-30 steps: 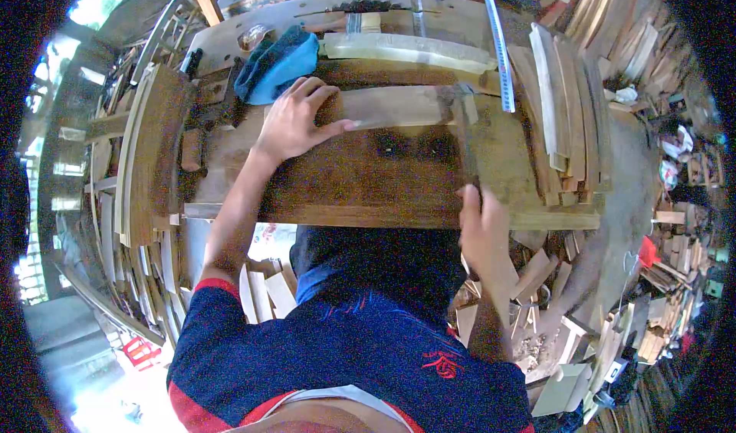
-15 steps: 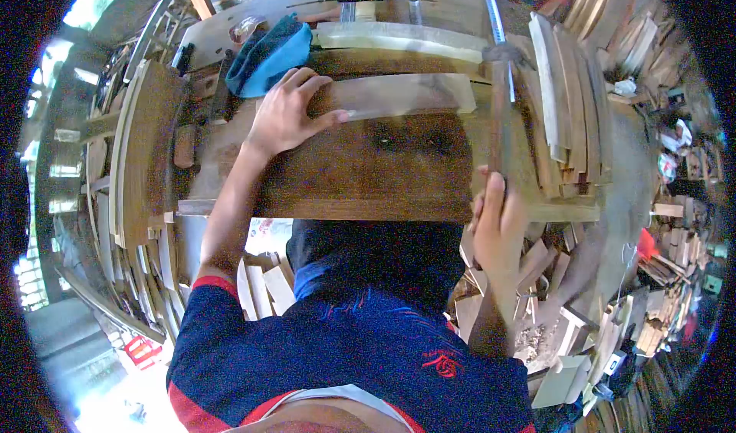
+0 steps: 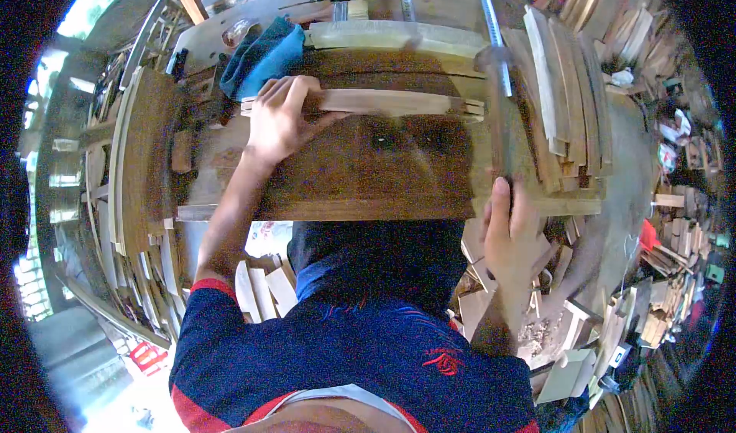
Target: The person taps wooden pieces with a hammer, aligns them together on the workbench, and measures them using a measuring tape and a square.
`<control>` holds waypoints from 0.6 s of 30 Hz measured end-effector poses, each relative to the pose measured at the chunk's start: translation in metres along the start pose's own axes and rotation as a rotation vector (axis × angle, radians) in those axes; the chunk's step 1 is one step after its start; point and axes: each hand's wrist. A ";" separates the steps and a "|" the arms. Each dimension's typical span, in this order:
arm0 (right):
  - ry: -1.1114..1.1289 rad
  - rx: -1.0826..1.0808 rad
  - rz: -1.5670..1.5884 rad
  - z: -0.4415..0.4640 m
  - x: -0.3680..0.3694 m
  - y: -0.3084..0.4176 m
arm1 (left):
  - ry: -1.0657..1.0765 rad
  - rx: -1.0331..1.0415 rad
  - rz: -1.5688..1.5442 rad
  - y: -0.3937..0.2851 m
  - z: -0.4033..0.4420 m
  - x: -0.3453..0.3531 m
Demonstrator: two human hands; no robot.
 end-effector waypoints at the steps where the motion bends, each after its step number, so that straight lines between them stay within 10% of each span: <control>1: 0.043 0.003 -0.109 -0.001 -0.005 0.003 | -0.008 -0.022 0.002 -0.003 0.000 0.000; 7: 0.231 0.168 0.009 -0.014 -0.035 0.023 | -0.006 -0.001 0.035 0.001 0.002 0.002; 14: 0.061 -0.197 -0.151 -0.016 0.001 -0.001 | 0.025 -0.051 0.046 -0.001 0.003 -0.002; 18: 0.215 0.027 0.141 -0.004 0.011 0.022 | 0.055 -0.064 0.042 -0.005 0.003 -0.004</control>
Point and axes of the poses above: each hand's wrist, its own z-axis towards the middle knuckle, its own x-axis out of the palm, y = z × x, and after that the axes turned 9 degrees about -x, right-handed
